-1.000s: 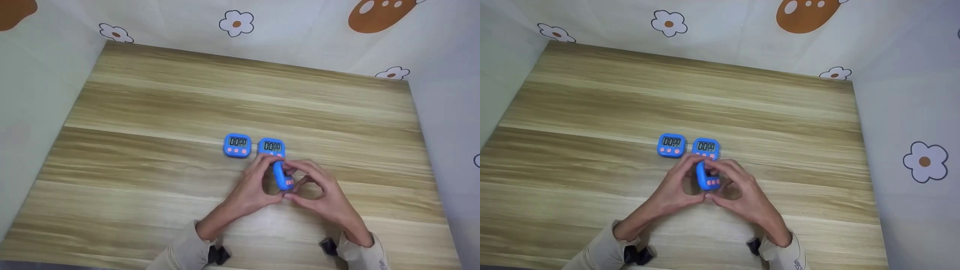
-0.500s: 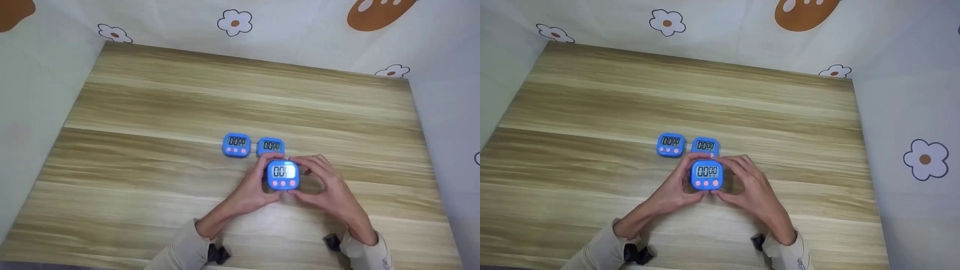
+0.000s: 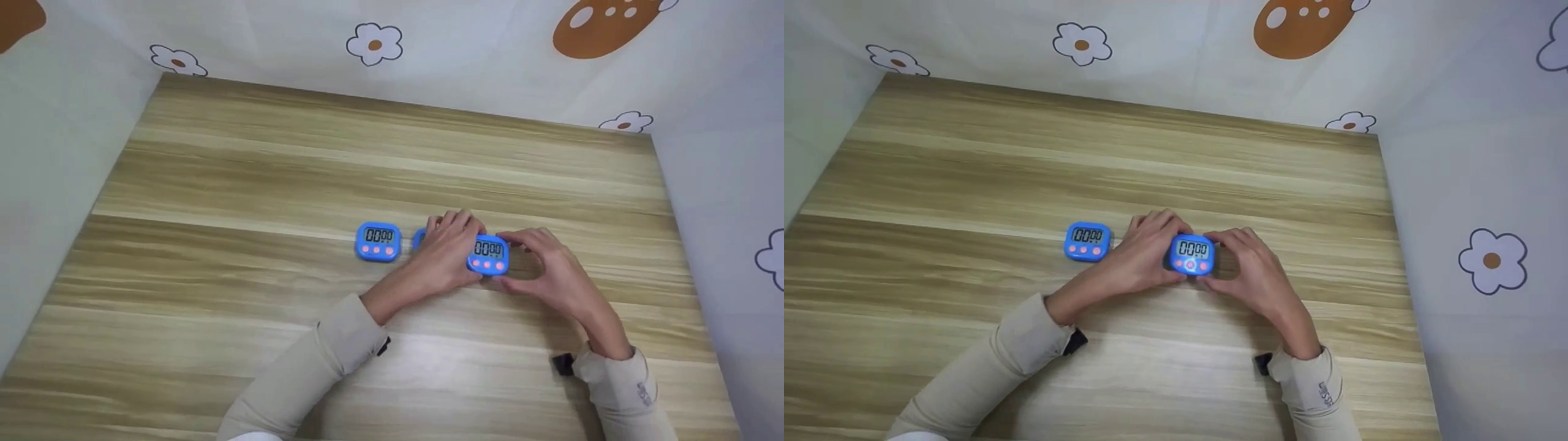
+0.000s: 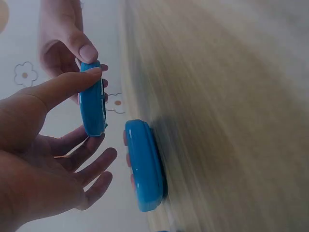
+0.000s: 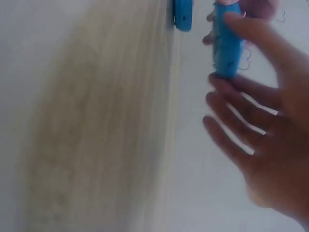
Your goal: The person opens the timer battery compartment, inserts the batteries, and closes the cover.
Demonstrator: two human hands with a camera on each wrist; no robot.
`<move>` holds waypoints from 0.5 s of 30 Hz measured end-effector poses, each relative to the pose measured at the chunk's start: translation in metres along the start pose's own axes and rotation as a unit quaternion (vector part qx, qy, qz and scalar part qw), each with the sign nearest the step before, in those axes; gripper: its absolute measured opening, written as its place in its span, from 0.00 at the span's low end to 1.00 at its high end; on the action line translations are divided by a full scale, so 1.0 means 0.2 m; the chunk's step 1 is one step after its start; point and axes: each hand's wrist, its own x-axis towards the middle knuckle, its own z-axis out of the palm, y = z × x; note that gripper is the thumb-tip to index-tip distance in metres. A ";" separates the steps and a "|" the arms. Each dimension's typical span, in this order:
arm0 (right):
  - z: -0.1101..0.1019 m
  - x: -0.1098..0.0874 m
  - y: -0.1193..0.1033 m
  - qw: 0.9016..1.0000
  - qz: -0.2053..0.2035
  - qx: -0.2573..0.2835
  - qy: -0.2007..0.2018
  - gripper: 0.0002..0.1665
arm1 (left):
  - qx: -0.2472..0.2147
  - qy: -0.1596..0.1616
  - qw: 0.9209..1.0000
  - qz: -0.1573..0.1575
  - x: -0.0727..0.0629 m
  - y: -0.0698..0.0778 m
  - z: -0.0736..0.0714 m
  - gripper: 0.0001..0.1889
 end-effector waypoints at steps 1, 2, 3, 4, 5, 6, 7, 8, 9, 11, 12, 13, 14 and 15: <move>0.00 0.01 0.01 1.000 0.006 -0.011 -0.008 0.39 | 0.019 -0.012 1.000 -0.003 0.03 0.00 0.01 0.34; 0.01 0.02 0.02 1.000 0.009 -0.022 -0.015 0.39 | 0.033 -0.022 0.999 -0.006 0.04 0.00 0.02 0.34; 0.01 0.03 0.03 0.999 0.011 -0.029 -0.022 0.39 | 0.044 -0.033 0.998 -0.009 0.06 -0.01 0.03 0.34; 0.02 0.03 0.03 0.999 0.012 -0.034 -0.026 0.39 | 0.053 -0.041 0.998 -0.012 0.06 -0.01 0.04 0.35; 0.02 0.04 0.04 0.999 0.012 -0.039 -0.029 0.39 | 0.058 -0.046 0.997 -0.014 0.07 -0.01 0.04 0.35; 0.02 0.04 0.04 0.998 0.012 -0.043 -0.032 0.39 | 0.063 -0.049 0.997 -0.014 0.07 -0.01 0.05 0.35; 0.02 0.04 0.04 0.998 0.012 -0.047 -0.034 0.39 | 0.065 -0.050 0.997 -0.014 0.07 -0.01 0.05 0.34; 0.02 0.04 0.04 0.998 0.013 -0.049 -0.036 0.38 | 0.066 -0.050 0.996 -0.014 0.08 -0.01 0.06 0.34; 0.02 0.04 0.04 0.998 0.014 -0.051 -0.039 0.38 | 0.068 -0.050 0.996 -0.013 0.08 -0.01 0.06 0.34; 0.02 0.04 0.04 0.997 0.017 -0.055 -0.044 0.38 | 0.066 -0.051 0.996 -0.015 0.08 -0.01 0.07 0.34; 0.02 0.04 0.04 0.997 0.019 -0.054 -0.046 0.38 | 0.064 -0.052 0.996 -0.017 0.08 -0.01 0.07 0.34; 0.02 0.04 0.04 0.997 0.023 -0.052 -0.049 0.38 | 0.063 -0.053 0.996 -0.019 0.08 -0.01 0.08 0.34; 0.02 0.04 0.05 0.997 0.025 -0.048 -0.051 0.38 | 0.062 -0.054 0.996 -0.021 0.08 -0.01 0.08 0.35; 0.02 0.04 0.05 0.997 0.027 -0.044 -0.052 0.40 | 0.060 -0.056 0.996 -0.021 0.08 -0.01 0.08 0.35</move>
